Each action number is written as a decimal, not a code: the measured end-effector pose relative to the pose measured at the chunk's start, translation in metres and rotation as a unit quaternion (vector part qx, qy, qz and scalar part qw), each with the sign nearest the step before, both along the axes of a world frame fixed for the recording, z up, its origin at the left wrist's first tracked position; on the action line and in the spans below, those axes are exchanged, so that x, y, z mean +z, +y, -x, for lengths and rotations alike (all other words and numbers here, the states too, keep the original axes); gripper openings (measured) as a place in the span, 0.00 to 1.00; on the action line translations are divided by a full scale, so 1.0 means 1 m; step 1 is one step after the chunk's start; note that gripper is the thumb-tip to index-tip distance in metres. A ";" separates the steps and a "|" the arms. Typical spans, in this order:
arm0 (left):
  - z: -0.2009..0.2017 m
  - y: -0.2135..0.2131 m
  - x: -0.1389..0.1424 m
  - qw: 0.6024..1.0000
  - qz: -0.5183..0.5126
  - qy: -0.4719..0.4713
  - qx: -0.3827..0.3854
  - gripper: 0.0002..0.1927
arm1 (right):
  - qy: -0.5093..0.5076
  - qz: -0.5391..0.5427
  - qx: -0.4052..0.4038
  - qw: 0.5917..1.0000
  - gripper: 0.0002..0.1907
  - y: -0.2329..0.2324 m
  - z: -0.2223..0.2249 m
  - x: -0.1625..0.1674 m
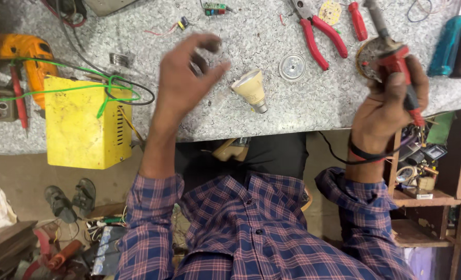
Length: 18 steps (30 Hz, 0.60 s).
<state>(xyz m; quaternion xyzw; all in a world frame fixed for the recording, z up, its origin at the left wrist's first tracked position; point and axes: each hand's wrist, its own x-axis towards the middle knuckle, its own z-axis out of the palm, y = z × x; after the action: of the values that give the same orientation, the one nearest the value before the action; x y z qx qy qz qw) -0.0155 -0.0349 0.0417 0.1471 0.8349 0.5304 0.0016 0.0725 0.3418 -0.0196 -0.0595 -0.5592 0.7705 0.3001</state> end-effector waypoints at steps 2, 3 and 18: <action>-0.018 0.007 0.005 0.998 0.048 0.009 -0.036 0.29 | -0.017 -0.023 -0.019 0.999 0.24 0.010 -0.016 0.014; -0.025 0.012 0.006 0.996 0.068 0.033 -0.046 0.30 | -0.022 -0.033 -0.031 0.999 0.24 0.013 -0.025 0.022; -0.038 0.045 0.008 0.979 0.089 0.177 0.047 0.15 | -0.045 -0.103 -0.267 0.957 0.10 0.148 -0.051 0.092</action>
<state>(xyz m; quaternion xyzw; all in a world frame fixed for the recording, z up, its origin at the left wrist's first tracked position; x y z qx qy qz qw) 0.0230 0.0099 0.0500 0.1990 0.8716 0.4192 -0.1583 0.1233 0.4894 0.0721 -0.2096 -0.6122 0.5973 0.4739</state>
